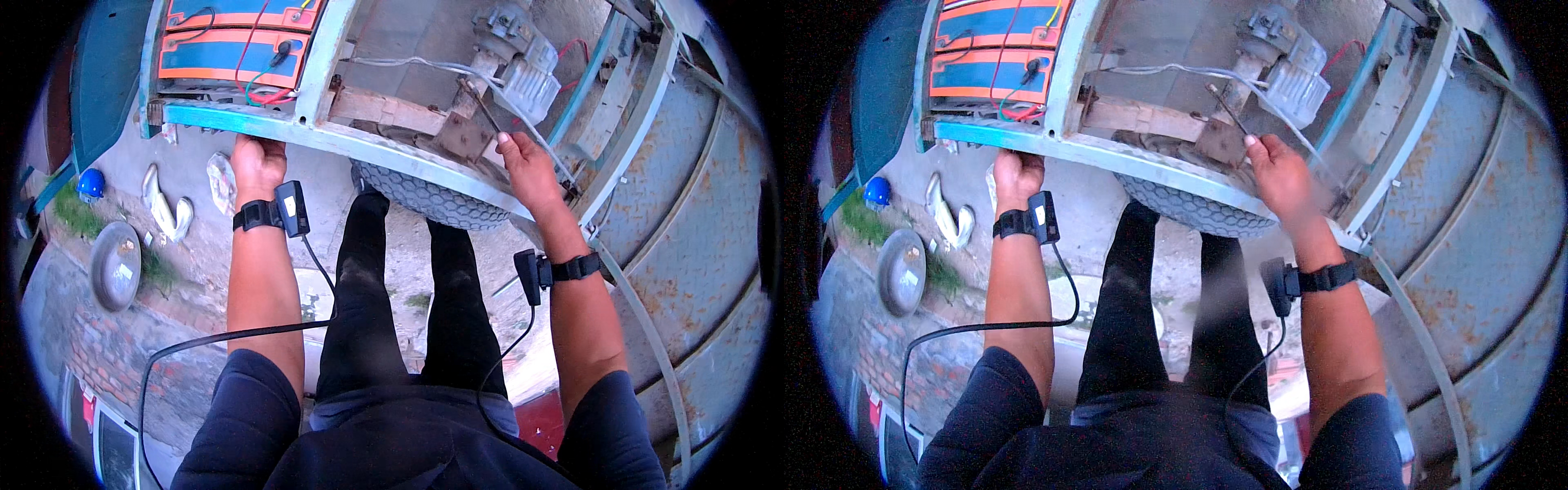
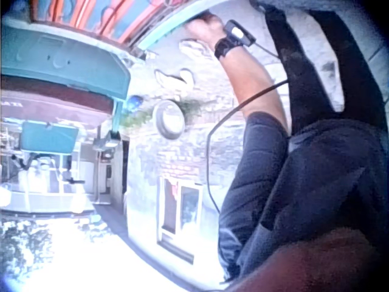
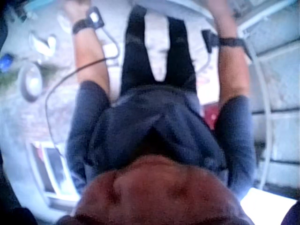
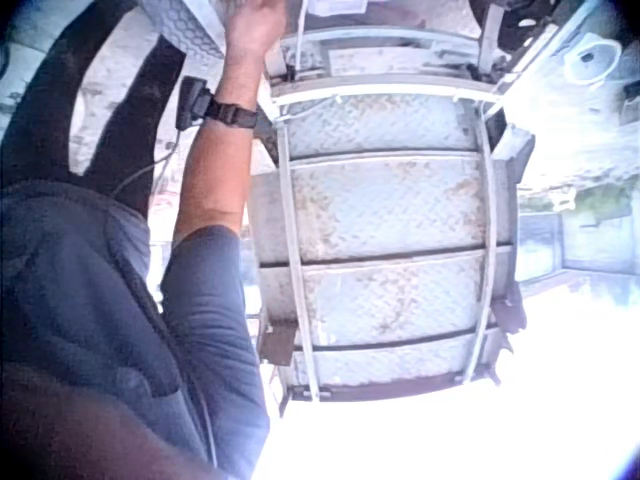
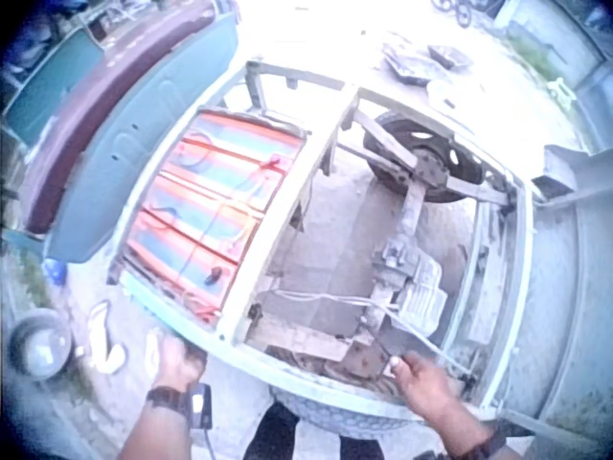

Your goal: The person works on the underside of a teal three-wheeled vehicle, using a wrench to tighten bolts on the frame and battery compartment. They wipe the area with a cloth and continue adjusting components with the wrench before walking away.

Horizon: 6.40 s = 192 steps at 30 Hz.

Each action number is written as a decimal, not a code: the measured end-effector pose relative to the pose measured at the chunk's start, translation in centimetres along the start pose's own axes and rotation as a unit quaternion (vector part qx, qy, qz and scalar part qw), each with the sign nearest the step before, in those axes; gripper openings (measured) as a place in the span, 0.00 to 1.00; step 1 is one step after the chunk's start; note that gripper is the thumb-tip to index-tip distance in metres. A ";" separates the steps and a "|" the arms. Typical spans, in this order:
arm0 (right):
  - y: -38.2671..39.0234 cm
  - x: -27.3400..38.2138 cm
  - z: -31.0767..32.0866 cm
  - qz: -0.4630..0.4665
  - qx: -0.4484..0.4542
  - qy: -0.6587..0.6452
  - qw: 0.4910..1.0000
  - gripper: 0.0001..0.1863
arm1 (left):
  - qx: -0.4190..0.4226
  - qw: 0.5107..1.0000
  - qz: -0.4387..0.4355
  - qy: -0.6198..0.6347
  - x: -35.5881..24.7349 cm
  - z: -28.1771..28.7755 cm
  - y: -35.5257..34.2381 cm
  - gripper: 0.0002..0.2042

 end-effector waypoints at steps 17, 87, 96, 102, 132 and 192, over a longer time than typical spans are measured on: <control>2.5 2.5 -3.7 0.120 -0.222 0.089 0.964 0.16 | -0.043 0.996 -0.043 -0.062 -1.4 -1.2 0.9 0.08; 22.1 9.0 -1.6 0.116 0.114 0.004 0.987 0.16 | 0.268 0.915 0.217 -0.211 3.3 -7.7 34.3 0.14; 25.8 19.6 -1.0 0.263 0.050 0.144 0.953 0.13 | 0.279 0.926 0.161 -0.194 -5.6 -7.9 33.8 0.10; 28.5 24.7 -0.7 0.291 0.075 0.152 0.941 0.17 | 0.275 0.935 0.074 -0.210 -12.4 -4.5 33.2 0.08; 21.7 35.3 -9.7 0.170 0.183 0.248 0.936 0.22 | -0.125 0.897 0.086 -0.415 -19.4 51.8 42.5 0.12; 7.5 178.1 -90.1 0.507 0.271 0.433 0.694 0.23 | -0.279 0.908 0.038 -0.309 -134.0 65.0 -31.8 0.07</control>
Point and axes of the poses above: each hand's wrist, its own y-axis away from the middle knuckle, its own z-axis out of the back of the hand, x = y × z, the point moved 5 cm from there along -y, towards the middle knuckle, and after that the axes turned 3 degrees about -z, right-handed, at the moved point
